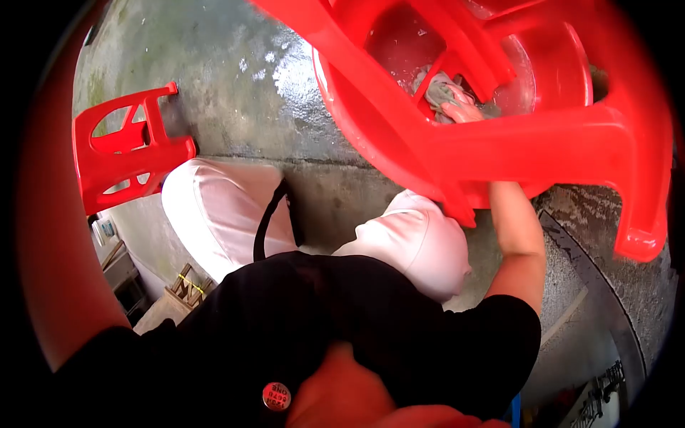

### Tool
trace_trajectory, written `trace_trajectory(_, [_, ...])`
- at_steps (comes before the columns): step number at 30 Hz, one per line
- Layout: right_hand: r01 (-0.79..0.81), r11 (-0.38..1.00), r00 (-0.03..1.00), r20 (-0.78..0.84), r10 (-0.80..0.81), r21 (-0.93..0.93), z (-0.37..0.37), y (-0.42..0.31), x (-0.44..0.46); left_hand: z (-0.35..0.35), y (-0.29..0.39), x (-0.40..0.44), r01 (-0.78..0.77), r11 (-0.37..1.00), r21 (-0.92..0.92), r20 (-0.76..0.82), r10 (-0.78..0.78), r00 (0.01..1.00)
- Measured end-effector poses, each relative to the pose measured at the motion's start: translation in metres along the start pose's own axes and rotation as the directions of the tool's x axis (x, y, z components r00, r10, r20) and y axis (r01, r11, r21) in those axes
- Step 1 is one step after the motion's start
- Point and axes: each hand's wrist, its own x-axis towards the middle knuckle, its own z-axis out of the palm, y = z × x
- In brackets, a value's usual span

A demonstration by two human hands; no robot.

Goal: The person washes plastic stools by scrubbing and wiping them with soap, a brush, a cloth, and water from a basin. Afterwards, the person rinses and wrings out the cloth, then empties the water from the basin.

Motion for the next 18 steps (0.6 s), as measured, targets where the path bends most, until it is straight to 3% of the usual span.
trace_trajectory(2, [-0.206, 0.945, 0.979, 0.05, 0.199, 0.256, -0.005, -0.014, -0.01, 0.006, -0.001, -0.001, 0.004, 1.0, -0.015, 0.005, -0.004, 1.0])
trace_trajectory(3, [-0.214, 0.941, 0.977, 0.056, 0.207, 0.263, -0.003, -0.02, -0.012, 0.01, 0.0, -0.002, 0.007, 1.0, -0.025, 0.011, -0.006, 1.0])
trace_trajectory(4, [-0.356, 0.858, 0.933, 0.098, 0.346, 0.369, -0.005, -0.024, -0.018, 0.015, 0.002, -0.002, 0.006, 0.999, -0.038, 0.017, -0.006, 1.0])
trace_trajectory(7, [-0.653, 0.463, 0.713, 0.281, 0.643, 0.599, -0.047, -0.059, -0.062, 0.017, 0.007, -0.005, 0.007, 0.999, -0.036, 0.023, -0.006, 1.0])
trace_trajectory(10, [-0.736, -0.036, 0.438, 0.515, 0.737, 0.676, -0.061, -0.092, -0.066, 0.002, 0.008, -0.009, 0.013, 1.0, 0.005, 0.02, -0.013, 1.0])
trace_trajectory(11, [-0.885, 0.207, 0.444, 0.62, 0.647, 0.417, -0.074, -0.095, -0.065, -0.006, 0.007, -0.01, 0.016, 1.0, 0.025, 0.016, -0.016, 1.0])
trace_trajectory(12, [-0.881, 0.457, 0.398, 0.716, 0.574, 0.124, -0.084, -0.093, -0.067, -0.013, 0.005, -0.01, 0.018, 0.999, 0.048, 0.016, -0.019, 1.0])
trace_trajectory(15, [-0.937, 0.244, 0.346, 0.588, 0.731, 0.249, -0.088, -0.073, -0.101, -0.025, 0.005, -0.006, 0.011, 0.996, 0.094, 0.029, -0.014, 0.999])
trace_trajectory(16, [-0.833, 0.012, 0.35, 0.508, 0.787, 0.554, -0.087, -0.063, -0.097, -0.027, 0.007, -0.006, 0.008, 0.995, 0.101, 0.028, -0.011, 1.0])
trace_trajectory(17, [-0.586, -0.191, 0.317, 0.439, 0.841, 0.787, -0.085, -0.049, -0.088, -0.029, 0.007, -0.005, 0.008, 0.994, 0.106, 0.025, -0.01, 1.0])
trace_trajectory(18, [-0.584, -0.182, 0.328, 0.435, 0.838, 0.791, -0.085, -0.064, -0.056, -0.033, 0.008, -0.006, 0.011, 0.993, 0.118, 0.023, -0.014, 1.0])
